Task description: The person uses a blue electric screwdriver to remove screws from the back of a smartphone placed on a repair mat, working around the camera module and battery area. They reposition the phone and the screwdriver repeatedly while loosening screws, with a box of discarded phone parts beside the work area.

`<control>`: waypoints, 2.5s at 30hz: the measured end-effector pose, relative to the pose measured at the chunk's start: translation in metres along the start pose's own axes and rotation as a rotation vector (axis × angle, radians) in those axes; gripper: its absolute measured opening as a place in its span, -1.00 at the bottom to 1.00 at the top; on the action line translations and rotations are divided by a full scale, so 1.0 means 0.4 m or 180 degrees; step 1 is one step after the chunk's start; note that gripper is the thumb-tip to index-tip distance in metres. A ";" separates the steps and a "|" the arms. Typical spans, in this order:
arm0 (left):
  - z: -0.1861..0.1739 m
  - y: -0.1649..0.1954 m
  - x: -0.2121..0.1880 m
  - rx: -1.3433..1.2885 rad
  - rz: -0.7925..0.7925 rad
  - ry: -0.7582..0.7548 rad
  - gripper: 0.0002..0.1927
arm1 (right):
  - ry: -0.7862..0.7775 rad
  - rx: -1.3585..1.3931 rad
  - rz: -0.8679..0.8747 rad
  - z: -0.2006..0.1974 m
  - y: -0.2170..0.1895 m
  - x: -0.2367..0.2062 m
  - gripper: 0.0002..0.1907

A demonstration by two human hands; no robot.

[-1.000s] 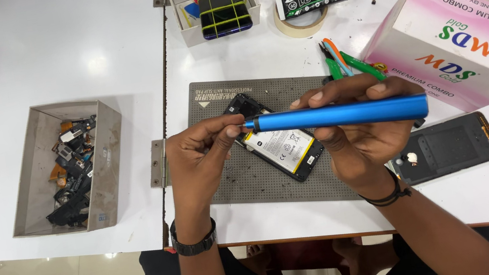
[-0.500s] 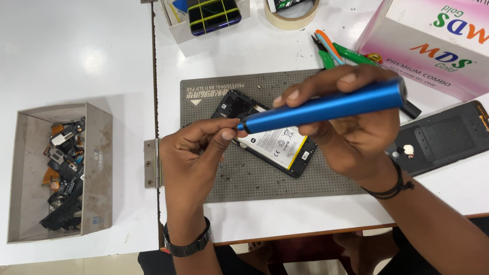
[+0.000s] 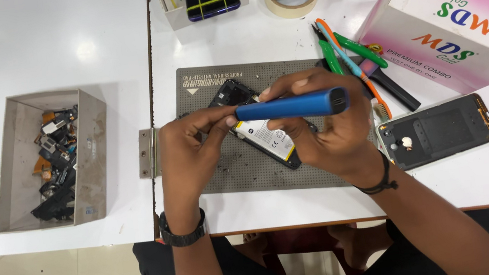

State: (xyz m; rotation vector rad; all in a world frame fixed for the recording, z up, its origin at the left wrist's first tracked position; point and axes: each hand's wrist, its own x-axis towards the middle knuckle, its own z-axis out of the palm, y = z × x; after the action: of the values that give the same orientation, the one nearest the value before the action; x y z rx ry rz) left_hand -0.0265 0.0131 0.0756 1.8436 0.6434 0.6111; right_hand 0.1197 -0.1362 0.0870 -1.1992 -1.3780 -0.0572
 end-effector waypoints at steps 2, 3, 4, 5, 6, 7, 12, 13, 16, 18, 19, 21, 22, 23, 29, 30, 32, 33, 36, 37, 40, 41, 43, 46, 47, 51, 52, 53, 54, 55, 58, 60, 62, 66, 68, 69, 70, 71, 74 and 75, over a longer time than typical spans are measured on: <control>-0.003 0.003 0.004 0.0273 0.0261 0.0064 -0.83 | -0.0072 -0.0226 -0.0109 0.012 0.009 0.005 -0.49; -0.005 0.003 0.006 0.0370 0.0448 0.0128 -0.83 | -0.0065 -0.0187 -0.0034 0.019 0.014 0.009 -0.50; -0.006 0.004 0.008 0.0472 0.0629 0.0188 -0.83 | -0.0055 -0.0144 0.0047 0.023 0.019 0.012 -0.50; -0.008 0.003 0.006 0.0673 0.0647 0.0225 -0.83 | -0.0041 -0.0097 0.0140 0.028 0.021 0.014 -0.50; -0.009 0.003 0.005 0.0875 0.0664 0.0255 -0.82 | -0.0010 -0.0084 0.0240 0.032 0.021 0.014 -0.49; -0.010 0.001 0.006 0.1073 0.0688 0.0292 -0.81 | 0.0018 -0.0076 0.0332 0.035 0.021 0.017 -0.48; -0.009 -0.011 0.005 0.1285 0.0681 0.0277 -0.77 | -0.0263 -0.0391 0.0492 0.044 0.031 0.039 -0.49; -0.007 -0.013 0.005 0.1293 0.0690 0.0240 -0.77 | -0.0369 -0.0442 0.0495 0.046 0.033 0.043 -0.49; 0.003 -0.019 0.003 0.1296 0.0675 0.0192 -0.73 | -0.0499 -0.0510 0.0515 0.050 0.035 0.049 -0.47; 0.011 -0.022 0.003 0.1378 0.0688 0.0132 -0.77 | -0.0505 -0.0551 0.0505 0.048 0.039 0.051 -0.46; 0.011 -0.024 0.001 0.1427 0.0684 0.0099 -0.80 | -0.0489 -0.0582 0.0503 0.046 0.040 0.050 -0.45; 0.013 -0.028 0.001 0.1401 0.0649 0.0070 -0.83 | -0.0476 -0.0563 0.0489 0.045 0.042 0.045 -0.45; 0.014 -0.030 0.000 0.1381 0.0636 0.0042 -0.84 | -0.0474 -0.0528 0.0478 0.044 0.042 0.041 -0.46; 0.015 -0.031 -0.002 0.1415 0.0643 0.0068 -0.84 | -0.0466 -0.0502 0.0461 0.042 0.043 0.038 -0.47; 0.022 -0.037 -0.001 0.1667 0.0591 0.0075 -0.84 | -0.0613 -0.0667 0.0385 0.049 0.051 0.028 -0.47; 0.024 -0.038 -0.001 0.1702 0.0602 0.0084 -0.84 | -0.0628 -0.0669 0.0392 0.050 0.053 0.029 -0.46; 0.027 -0.039 -0.001 0.1770 0.0611 0.0105 -0.85 | -0.0660 -0.0672 0.0413 0.050 0.055 0.029 -0.45; 0.029 -0.040 -0.002 0.1802 0.0608 0.0118 -0.85 | -0.0666 -0.0650 0.0429 0.050 0.056 0.029 -0.45; 0.032 -0.041 -0.002 0.1859 0.0572 0.0120 -0.86 | -0.0693 -0.0593 0.0453 0.051 0.055 0.028 -0.46; 0.032 -0.041 -0.001 0.1874 0.0559 0.0119 -0.86 | -0.0705 -0.0573 0.0439 0.051 0.054 0.028 -0.46; 0.033 -0.041 -0.001 0.1904 0.0566 0.0122 -0.86 | -0.0723 -0.0605 0.0395 0.054 0.053 0.028 -0.46; 0.033 -0.041 -0.001 0.1912 0.0582 0.0133 -0.86 | -0.0727 -0.0631 0.0377 0.054 0.053 0.028 -0.46; 0.032 -0.041 -0.002 0.1928 0.0610 0.0144 -0.85 | -0.0757 -0.0624 0.0390 0.057 0.053 0.028 -0.46; 0.032 -0.041 -0.002 0.1937 0.0631 0.0148 -0.84 | -0.0782 -0.0620 0.0371 0.055 0.054 0.028 -0.46; 0.031 -0.042 -0.003 0.1923 0.0653 0.0163 -0.84 | -0.0788 -0.0617 0.0361 0.056 0.054 0.028 -0.47; 0.030 -0.044 -0.001 0.1906 0.0751 0.0243 -0.84 | -0.0800 -0.0569 0.0390 0.061 0.056 0.032 -0.49; 0.032 -0.044 -0.001 0.1903 0.0774 0.0261 -0.84 | -0.0795 -0.0586 0.0413 0.064 0.056 0.033 -0.50; 0.032 -0.044 -0.001 0.1906 0.0776 0.0257 -0.83 | -0.0790 -0.0602 0.0437 0.067 0.054 0.035 -0.50; 0.031 -0.045 -0.001 0.1910 0.0781 0.0255 -0.83 | -0.0812 -0.0624 0.0465 0.067 0.053 0.037 -0.52; 0.030 -0.046 -0.001 0.1915 0.0784 0.0259 -0.83 | -0.0837 -0.0643 0.0489 0.067 0.051 0.040 -0.53; 0.033 -0.049 0.000 0.1882 0.0814 0.0291 -0.84 | -0.0854 -0.0564 0.0577 0.067 0.048 0.049 -0.56; 0.033 -0.050 0.003 0.1957 0.0838 0.0309 -0.82 | -0.0836 -0.0553 0.0613 0.068 0.047 0.055 -0.57; 0.032 -0.049 0.005 0.2011 0.0839 0.0313 -0.80 | -0.0811 -0.0606 0.0623 0.074 0.047 0.059 -0.57; 0.029 -0.040 0.001 0.2118 0.0767 0.0277 -0.74 | -0.0835 -0.0608 0.0646 0.076 0.047 0.057 -0.54; 0.027 -0.033 -0.002 0.2185 0.0750 0.0278 -0.64 | -0.0866 -0.0631 0.0633 0.071 0.048 0.053 -0.50; 0.026 -0.030 -0.005 0.2208 0.0753 0.0292 -0.56 | -0.0854 -0.0652 0.0527 0.068 0.049 0.051 -0.45; 0.026 -0.027 -0.007 0.2230 0.0755 0.0309 -0.49 | -0.0846 -0.0673 0.0420 0.063 0.050 0.048 -0.40; 0.025 -0.026 -0.007 0.2273 0.0732 0.0284 -0.49 | -0.0841 -0.0690 0.0311 0.061 0.052 0.045 -0.34; 0.024 -0.025 -0.008 0.2338 0.0676 0.0232 -0.50 | -0.0868 -0.0784 0.0284 0.054 0.058 0.038 -0.23; 0.022 -0.026 -0.008 0.2312 0.0679 0.0234 -0.51 | -0.0892 -0.0812 0.0172 0.053 0.060 0.038 -0.23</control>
State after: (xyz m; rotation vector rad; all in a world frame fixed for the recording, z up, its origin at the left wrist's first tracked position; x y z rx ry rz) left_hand -0.0243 0.0083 0.0624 2.6008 0.7885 0.6333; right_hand 0.1249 -0.1023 0.0784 -1.4999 -1.6163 -0.0276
